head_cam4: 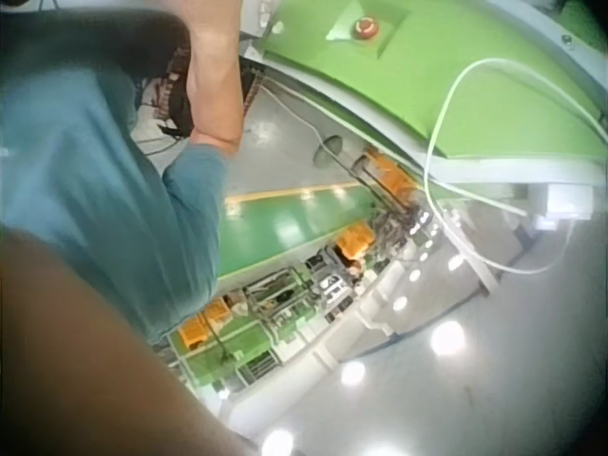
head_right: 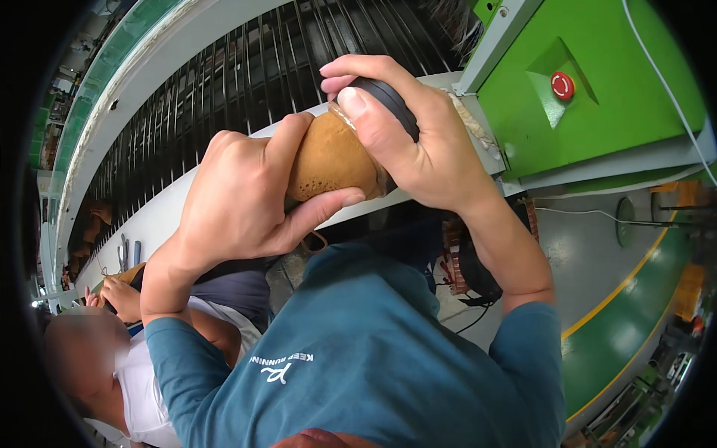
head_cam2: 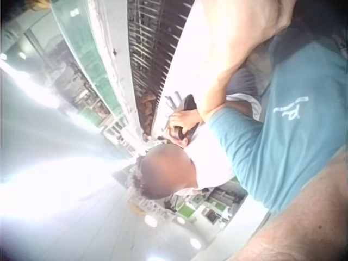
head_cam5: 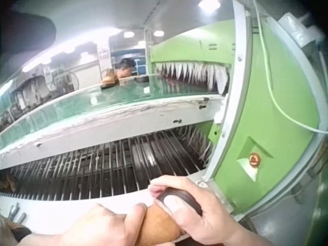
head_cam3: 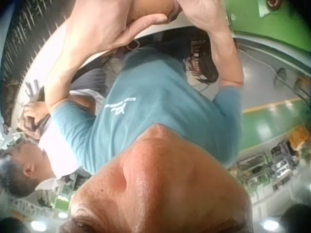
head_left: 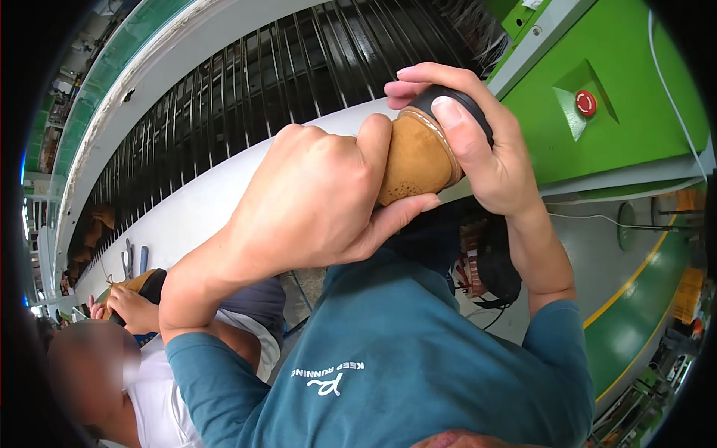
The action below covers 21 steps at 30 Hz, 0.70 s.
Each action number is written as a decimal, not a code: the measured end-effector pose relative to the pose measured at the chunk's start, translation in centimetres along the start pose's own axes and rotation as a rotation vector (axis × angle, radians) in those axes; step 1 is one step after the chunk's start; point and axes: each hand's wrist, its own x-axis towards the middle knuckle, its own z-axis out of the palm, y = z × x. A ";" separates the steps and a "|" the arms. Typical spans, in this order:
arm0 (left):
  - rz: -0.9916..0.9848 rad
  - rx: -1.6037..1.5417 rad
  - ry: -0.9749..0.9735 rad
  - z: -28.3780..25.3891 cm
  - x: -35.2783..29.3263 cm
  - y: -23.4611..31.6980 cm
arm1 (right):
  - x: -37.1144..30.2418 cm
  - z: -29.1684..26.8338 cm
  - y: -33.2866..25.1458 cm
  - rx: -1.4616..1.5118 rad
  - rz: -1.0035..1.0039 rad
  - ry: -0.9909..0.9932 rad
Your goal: The person assembles brown suede shoes by attaching soles to the uppers on a factory assembly line. They pick up a sole and a shoe, press them together, and inspect the fit before placing the finished shoe on the conveyor belt.
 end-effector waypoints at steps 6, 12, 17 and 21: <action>-0.009 0.084 0.143 0.8 -0.6 1.7 | -0.8 0.1 -0.4 0.052 -0.020 0.020; -0.031 -0.022 0.584 6.5 -3.9 7.1 | -7.7 1.3 1.0 0.326 -0.112 0.061; -0.129 -0.182 0.666 9.8 -8.1 9.5 | -11.0 2.1 0.9 0.219 -0.126 -0.073; -0.120 -0.170 0.655 10.2 -8.7 9.5 | -11.3 1.6 1.2 0.155 -0.160 -0.156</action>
